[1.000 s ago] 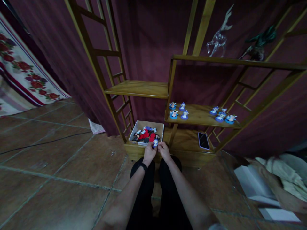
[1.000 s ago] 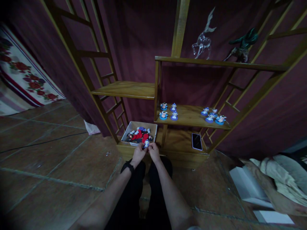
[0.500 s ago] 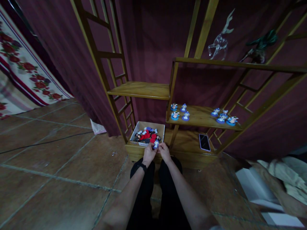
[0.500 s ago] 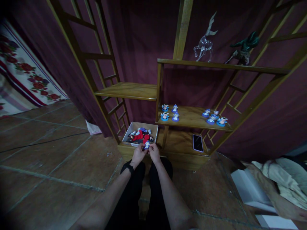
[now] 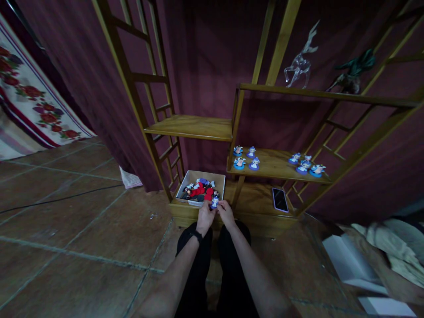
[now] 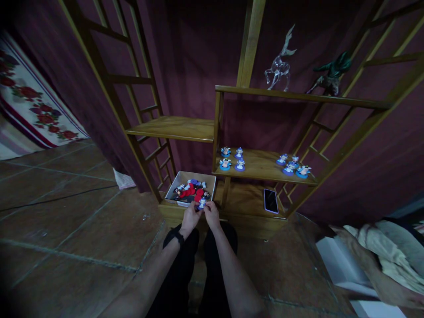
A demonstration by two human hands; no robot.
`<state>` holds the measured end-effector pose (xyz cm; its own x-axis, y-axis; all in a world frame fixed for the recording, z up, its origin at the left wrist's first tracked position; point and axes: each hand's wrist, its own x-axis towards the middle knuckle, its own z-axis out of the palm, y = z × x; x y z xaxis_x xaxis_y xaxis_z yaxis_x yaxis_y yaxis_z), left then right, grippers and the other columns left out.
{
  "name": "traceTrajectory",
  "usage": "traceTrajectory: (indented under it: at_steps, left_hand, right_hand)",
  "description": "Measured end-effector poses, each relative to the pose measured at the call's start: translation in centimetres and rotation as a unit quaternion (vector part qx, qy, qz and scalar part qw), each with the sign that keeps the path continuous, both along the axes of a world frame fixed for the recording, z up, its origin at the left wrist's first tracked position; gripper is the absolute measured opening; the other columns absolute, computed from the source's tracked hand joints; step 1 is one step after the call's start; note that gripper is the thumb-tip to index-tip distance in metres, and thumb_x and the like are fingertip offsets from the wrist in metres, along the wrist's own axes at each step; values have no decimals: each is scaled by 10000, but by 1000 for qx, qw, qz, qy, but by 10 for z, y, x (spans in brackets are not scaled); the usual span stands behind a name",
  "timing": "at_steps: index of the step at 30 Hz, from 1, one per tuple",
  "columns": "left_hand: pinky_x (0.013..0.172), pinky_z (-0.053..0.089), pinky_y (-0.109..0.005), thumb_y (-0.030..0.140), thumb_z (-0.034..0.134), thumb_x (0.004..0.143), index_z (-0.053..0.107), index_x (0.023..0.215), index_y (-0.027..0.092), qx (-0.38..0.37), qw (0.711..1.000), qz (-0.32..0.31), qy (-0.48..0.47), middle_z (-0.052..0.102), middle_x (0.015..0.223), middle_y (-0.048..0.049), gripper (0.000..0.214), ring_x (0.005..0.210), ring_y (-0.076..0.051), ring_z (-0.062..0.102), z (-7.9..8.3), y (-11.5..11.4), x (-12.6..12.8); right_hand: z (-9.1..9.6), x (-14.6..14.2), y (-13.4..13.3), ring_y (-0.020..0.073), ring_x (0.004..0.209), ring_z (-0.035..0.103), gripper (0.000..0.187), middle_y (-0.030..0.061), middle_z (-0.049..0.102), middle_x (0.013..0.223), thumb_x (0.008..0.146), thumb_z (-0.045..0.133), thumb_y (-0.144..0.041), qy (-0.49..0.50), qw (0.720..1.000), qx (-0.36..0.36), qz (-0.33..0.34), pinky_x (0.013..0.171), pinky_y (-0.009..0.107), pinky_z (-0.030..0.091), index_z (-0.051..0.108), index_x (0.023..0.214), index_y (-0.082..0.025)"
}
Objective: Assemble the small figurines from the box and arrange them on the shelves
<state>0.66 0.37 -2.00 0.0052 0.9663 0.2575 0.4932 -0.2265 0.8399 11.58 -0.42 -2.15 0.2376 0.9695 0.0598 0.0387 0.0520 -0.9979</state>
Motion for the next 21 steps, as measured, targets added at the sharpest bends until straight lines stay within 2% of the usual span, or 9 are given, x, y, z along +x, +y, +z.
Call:
traceTrajectory:
  at_steps: [4,15,21]
  left_hand:
    - [676,445,-275,211,586,695,516,879,177,-1,1000,-10,3,615,777,-19,200,693,-149,599,0,0,1]
    - [678,461,-278,172,563,692,517,861,188,-13,999,-32,3,617,762,-11,175,688,-149,606,9,-4,1]
    - [672,467,-276,140,540,677,507,854,192,4,999,-42,6,603,737,3,187,678,-145,606,7,-4,2]
  right_hand:
    - [3,0,0,161,772,594,220,-32,646,805,697,500,-284,-1,1000,4,11,688,278,473,577,899,-245]
    - [7,1,1,181,829,601,236,-5,665,848,701,534,-332,9,1000,18,20,731,297,469,584,906,-226]
    - [3,2,1,184,842,603,246,3,658,860,675,593,-327,-3,1000,15,0,789,313,451,565,895,-220]
